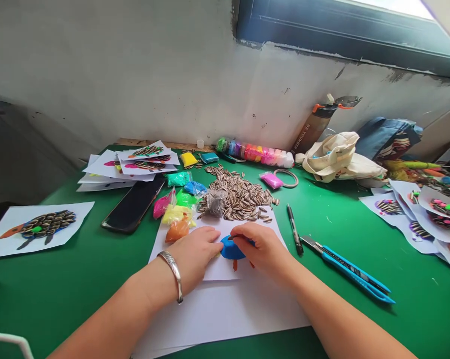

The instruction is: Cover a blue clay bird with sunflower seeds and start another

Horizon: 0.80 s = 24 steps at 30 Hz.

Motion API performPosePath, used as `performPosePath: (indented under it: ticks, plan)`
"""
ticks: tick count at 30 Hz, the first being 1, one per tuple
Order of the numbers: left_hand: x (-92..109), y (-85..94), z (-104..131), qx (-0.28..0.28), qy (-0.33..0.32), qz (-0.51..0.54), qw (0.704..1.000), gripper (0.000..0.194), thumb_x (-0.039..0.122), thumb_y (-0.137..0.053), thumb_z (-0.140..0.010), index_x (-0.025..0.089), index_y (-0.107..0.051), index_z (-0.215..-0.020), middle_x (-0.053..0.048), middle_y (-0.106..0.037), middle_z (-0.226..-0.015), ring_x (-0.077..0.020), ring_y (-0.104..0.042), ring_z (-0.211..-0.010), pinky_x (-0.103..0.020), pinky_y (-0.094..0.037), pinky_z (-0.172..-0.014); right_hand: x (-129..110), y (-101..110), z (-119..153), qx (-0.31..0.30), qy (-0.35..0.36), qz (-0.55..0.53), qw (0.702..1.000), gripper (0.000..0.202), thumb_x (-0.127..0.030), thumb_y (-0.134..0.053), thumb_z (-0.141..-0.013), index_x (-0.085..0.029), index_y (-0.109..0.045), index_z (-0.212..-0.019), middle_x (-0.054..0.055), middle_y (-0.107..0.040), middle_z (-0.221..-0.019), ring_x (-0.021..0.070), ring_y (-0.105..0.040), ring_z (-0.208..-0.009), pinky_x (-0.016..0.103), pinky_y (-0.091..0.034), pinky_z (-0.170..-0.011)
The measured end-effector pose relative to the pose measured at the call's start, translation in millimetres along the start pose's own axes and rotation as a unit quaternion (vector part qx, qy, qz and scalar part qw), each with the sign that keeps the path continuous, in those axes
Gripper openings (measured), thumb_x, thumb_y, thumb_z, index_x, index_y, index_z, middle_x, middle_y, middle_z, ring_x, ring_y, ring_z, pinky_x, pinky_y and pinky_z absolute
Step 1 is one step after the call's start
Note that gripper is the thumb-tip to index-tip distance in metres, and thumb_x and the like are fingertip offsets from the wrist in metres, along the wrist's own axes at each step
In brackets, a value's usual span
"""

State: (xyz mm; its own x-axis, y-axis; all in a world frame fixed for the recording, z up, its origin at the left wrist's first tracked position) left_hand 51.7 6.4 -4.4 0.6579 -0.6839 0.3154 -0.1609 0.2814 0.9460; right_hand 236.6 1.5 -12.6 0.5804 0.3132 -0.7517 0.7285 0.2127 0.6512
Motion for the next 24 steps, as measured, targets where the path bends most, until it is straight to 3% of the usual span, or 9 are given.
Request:
performPosePath:
  ticks: [3, 8, 18, 24]
  plan:
    - [0.7, 2.7, -1.7, -0.022, -0.007, 0.016, 1.0, 0.029, 0.004, -0.049, -0.077, 0.022, -0.064, -0.094, -0.005, -0.057, -0.092, -0.0195, -0.053, -0.092, -0.027, -0.044, -0.083, -6.0, -3.8, -2.4, -0.004, 0.047, 0.079, 0.996, 0.018, -0.013, -0.051, -0.086, -0.022, -0.067, -0.086, 0.002, -0.066, -0.079, 0.016, -0.058, -0.078, 0.027, -0.043, -0.069]
    - [0.1, 11.4, -1.5, -0.047, 0.031, 0.026, 0.998, 0.033, -0.001, -0.044, -0.073, 0.018, -0.066, -0.089, -0.005, -0.058, -0.088, -0.018, -0.054, -0.085, -0.026, -0.044, -0.077, -11.1, -9.3, -5.5, -0.004, 0.07, 0.145, 0.987, 0.016, -0.017, -0.053, -0.088, -0.021, -0.068, -0.085, 0.004, -0.065, -0.079, 0.0175, -0.053, -0.079, 0.03, -0.038, -0.073]
    - [4.7, 15.6, -2.6, -0.089, 0.034, -0.01, 0.995, 0.028, 0.001, -0.046, -0.074, 0.016, -0.068, -0.084, -0.006, -0.059, -0.086, -0.0187, -0.053, -0.085, -0.028, -0.044, -0.073, -5.0, -21.7, -8.1, 0.0, 0.086, 0.181, 0.98, 0.014, -0.016, -0.057, -0.086, -0.02, -0.067, -0.078, 0.002, -0.063, -0.072, 0.016, -0.045, -0.074, 0.03, -0.03, -0.07]
    - [6.3, 14.2, -2.9, -0.084, 0.036, -0.01, 0.996, 0.027, 0.002, -0.05, -0.073, 0.015, -0.068, -0.087, -0.008, -0.06, -0.092, -0.0203, -0.053, -0.09, -0.03, -0.045, -0.078, -4.0, -24.8, -8.3, 0.005, 0.098, 0.182, 0.978, 0.018, -0.013, -0.056, -0.085, -0.02, -0.063, -0.071, 0.001, -0.06, -0.07, 0.0147, -0.042, -0.073, 0.029, -0.028, -0.069]
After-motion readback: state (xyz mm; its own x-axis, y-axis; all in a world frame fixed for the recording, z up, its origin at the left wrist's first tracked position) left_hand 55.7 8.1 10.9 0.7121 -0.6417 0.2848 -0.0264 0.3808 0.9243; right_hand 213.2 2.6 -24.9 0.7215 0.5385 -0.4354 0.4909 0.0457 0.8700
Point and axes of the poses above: each hand's wrist, its own z-axis away from the middle knuckle, its own y-axis out of the back of the hand, x = y × z, the point moved 2 cm from there along -z, towards the middle knuckle
